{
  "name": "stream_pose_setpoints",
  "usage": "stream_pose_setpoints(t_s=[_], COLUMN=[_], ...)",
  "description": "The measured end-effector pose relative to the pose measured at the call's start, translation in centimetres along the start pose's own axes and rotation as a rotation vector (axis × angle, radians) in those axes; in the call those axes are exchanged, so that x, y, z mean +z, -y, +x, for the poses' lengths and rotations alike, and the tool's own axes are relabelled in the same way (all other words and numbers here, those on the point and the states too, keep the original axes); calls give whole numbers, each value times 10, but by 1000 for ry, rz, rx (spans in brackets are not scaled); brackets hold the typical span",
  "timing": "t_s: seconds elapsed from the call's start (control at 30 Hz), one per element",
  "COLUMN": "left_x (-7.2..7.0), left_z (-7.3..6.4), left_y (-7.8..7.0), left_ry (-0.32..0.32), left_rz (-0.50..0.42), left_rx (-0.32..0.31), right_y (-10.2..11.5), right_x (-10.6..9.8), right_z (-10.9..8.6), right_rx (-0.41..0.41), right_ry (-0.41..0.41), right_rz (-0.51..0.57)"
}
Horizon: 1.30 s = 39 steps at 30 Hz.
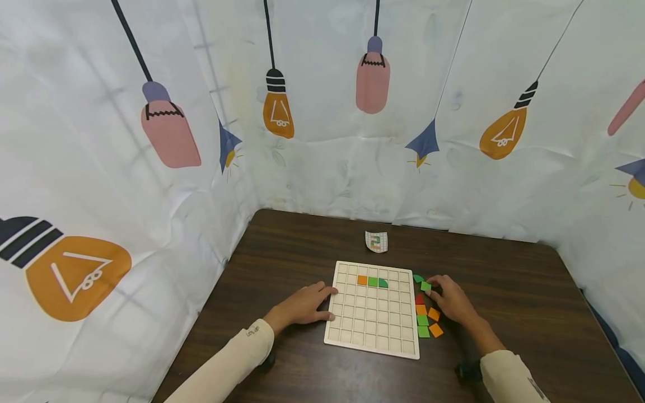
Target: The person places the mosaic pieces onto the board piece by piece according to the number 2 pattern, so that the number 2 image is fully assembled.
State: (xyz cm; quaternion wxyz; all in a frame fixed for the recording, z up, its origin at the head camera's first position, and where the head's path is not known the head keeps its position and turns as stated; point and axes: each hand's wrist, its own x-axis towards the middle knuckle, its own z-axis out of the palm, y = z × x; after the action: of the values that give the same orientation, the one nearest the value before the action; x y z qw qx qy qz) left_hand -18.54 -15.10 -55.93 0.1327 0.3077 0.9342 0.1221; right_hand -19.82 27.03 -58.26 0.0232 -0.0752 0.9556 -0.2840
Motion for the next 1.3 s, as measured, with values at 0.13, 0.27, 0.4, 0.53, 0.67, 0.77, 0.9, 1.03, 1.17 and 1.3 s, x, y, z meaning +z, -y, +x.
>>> stream_pose_setpoints(t_s=[0.13, 0.27, 0.4, 0.53, 0.67, 0.77, 0.9, 1.03, 1.17, 1.3], left_x=[1, 0, 0, 1, 3, 4, 3, 2, 3, 3], left_z=[1, 2, 2, 2, 3, 3, 3, 3, 3, 3], left_y=[0, 0, -1, 0, 1, 2, 2, 2, 2, 2], left_ry=[6, 14, 17, 19, 21, 21, 16, 13, 13, 12], left_rz=[0, -4, -4, -8, -9, -3, 4, 1, 0, 4], left_rx=[-5, -14, -16, -17, -18, -18, -15, -9, -5, -2], right_y=[-2, -3, -3, -2, -2, -2, -2, 0, 2, 5], right_x=[-1, -3, -6, -8, -9, -9, -10, -11, -11, -11], right_z=[0, 1, 1, 0, -1, -1, -2, -2, -2, -3], right_rx=[-3, -14, -33, -32, -27, -24, -14, -4, 10, 29], right_ry=[2, 8, 14, 26, 36, 40, 49, 64, 86, 114], right_rz=[2, -8, -16, -10, -2, 9, 24, 46, 63, 91])
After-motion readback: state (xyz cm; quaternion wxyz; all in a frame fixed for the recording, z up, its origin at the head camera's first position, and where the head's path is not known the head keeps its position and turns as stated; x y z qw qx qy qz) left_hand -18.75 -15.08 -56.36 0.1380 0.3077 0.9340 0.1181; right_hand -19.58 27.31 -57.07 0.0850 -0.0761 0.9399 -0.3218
